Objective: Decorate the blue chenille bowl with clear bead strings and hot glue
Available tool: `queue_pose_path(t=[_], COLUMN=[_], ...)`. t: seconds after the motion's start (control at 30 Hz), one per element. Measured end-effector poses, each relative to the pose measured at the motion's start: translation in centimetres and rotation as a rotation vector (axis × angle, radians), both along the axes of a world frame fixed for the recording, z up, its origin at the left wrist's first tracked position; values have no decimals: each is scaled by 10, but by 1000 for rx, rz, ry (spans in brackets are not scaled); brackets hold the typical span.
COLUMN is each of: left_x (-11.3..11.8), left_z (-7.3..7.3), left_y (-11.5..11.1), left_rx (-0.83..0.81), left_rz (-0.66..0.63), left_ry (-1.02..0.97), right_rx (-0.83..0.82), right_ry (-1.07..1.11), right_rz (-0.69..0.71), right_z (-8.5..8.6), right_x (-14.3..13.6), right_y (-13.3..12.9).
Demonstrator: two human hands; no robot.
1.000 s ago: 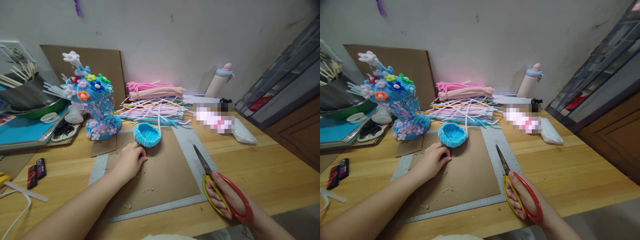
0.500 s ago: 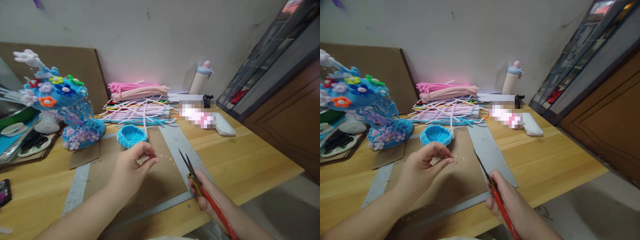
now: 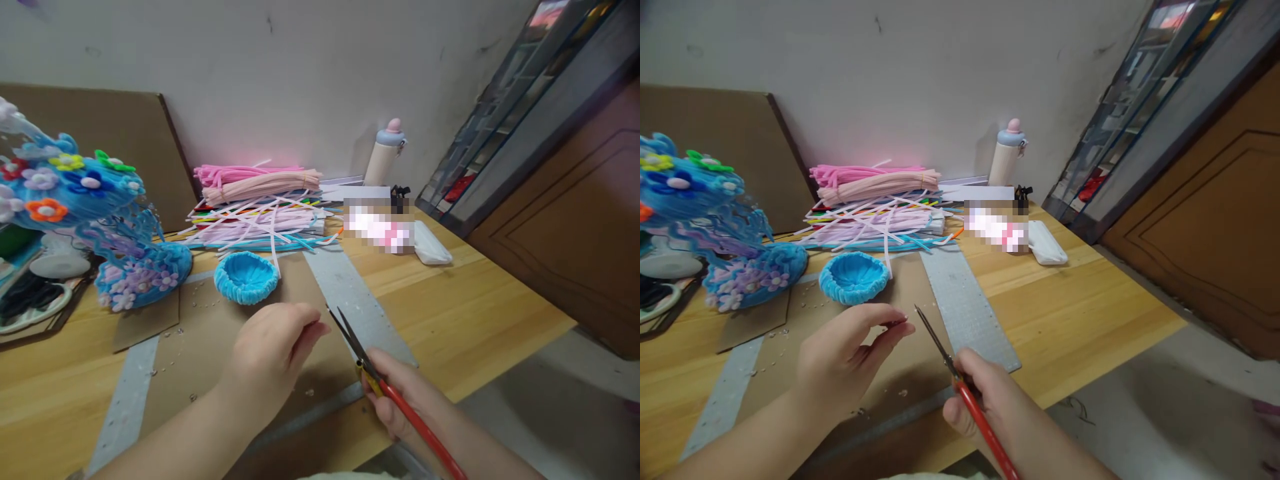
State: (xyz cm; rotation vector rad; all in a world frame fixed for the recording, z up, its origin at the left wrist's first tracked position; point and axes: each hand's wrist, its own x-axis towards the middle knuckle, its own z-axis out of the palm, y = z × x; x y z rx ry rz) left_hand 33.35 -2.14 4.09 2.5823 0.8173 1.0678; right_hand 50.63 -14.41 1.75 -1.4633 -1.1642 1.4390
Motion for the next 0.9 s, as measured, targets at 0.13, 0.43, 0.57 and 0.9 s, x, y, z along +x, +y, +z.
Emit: queue_pose_path(t=[0.13,0.43,0.57,0.9], left_x=[1,4,7,16], left_z=[-5,-10,-11,-12], left_y=[-2,-2,-1,6], left_rx=[1,-46,-112,-318], left_rz=[-44,-68,-51,35], left_ry=[68,41,-2,-7], right_rx=[10,29,-39,-35], right_ry=[-39,-13,6,26], right_rz=[40,2,16,-60], right_z=[3,-5,-12,-22], right_x=[-1,-5,-5,-6], right_y=[8,13,11,13])
